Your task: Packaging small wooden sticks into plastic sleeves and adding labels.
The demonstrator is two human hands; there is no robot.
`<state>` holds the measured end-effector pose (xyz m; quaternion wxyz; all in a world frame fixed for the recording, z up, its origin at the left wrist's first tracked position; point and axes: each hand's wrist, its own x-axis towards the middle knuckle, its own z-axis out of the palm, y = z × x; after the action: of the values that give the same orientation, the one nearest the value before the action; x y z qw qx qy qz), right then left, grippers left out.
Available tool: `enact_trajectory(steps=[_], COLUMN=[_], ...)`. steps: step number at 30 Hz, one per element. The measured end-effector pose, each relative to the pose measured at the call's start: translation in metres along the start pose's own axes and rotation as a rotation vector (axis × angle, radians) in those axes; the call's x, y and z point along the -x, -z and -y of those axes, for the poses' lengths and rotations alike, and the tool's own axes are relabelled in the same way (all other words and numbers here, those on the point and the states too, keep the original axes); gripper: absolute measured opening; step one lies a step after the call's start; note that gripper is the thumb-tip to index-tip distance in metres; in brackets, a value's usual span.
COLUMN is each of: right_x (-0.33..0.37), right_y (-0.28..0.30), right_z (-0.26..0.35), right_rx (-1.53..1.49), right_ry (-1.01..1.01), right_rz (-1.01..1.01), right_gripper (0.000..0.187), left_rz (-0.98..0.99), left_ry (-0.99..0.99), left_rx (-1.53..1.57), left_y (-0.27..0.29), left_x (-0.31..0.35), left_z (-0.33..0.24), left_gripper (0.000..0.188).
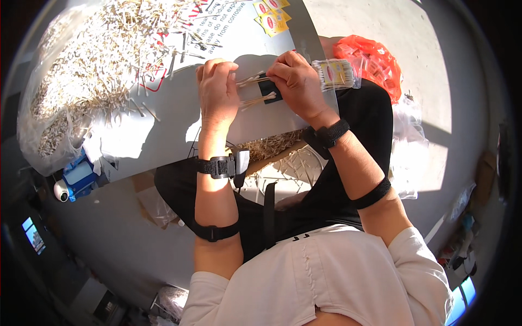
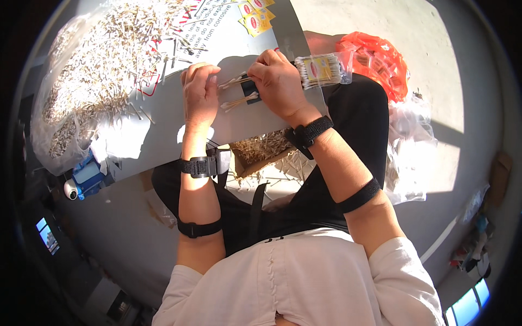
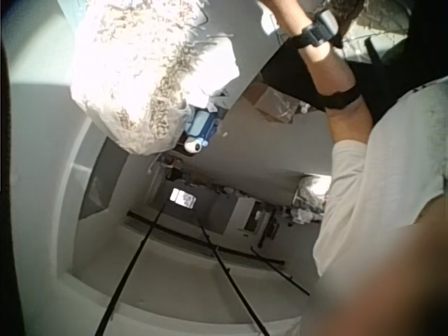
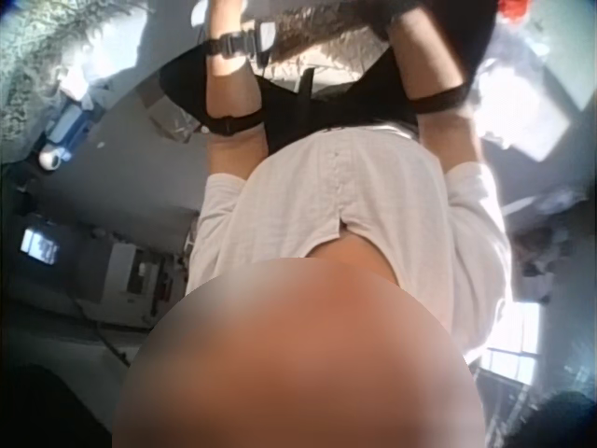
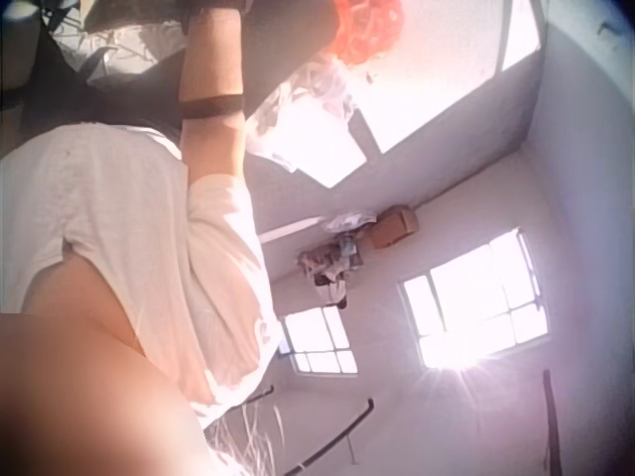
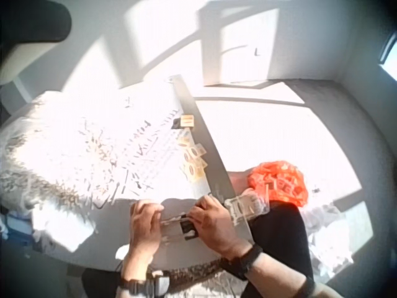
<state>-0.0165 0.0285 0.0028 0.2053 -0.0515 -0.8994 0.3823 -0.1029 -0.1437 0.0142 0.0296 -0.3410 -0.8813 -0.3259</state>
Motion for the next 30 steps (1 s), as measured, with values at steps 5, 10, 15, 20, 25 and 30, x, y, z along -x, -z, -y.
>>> enact_trajectory(steps=[5,10,15,20,25,30], right_x=[-0.004,0.001,0.002,-0.004,-0.007,-0.007], right_y=[-0.01,-0.018,-0.013,-0.009,-0.002,0.005], right_z=[0.007,0.02,0.012,0.006,-0.002,-0.005], right_rx=[-0.291,-0.506,-0.347,-0.037,-0.023,-0.05], right_ry=[-0.004,-0.127,-0.104,0.089,0.102,0.164], right_rz=[-0.058,-0.099,-0.062,0.054,0.103,0.172], right_gripper=[0.024,0.026,0.022,0.015,0.014,0.013], left_rz=[-0.349,-0.376,-0.225,-0.055,0.004,0.011], left_ry=[0.229,0.229,0.172,0.187,0.086,0.049], left_rx=[0.448,0.486,-0.056,-0.173,-0.177,-0.094], left_y=[-0.016,-0.023,-0.002,0.006,0.013,0.013], left_x=[0.024,0.03,0.029,0.029,0.03,0.028], left_z=[-0.011,-0.016,-0.013,-0.009,-0.001,0.004], left_gripper=[0.033,0.031,0.021,0.016,0.015,0.014])
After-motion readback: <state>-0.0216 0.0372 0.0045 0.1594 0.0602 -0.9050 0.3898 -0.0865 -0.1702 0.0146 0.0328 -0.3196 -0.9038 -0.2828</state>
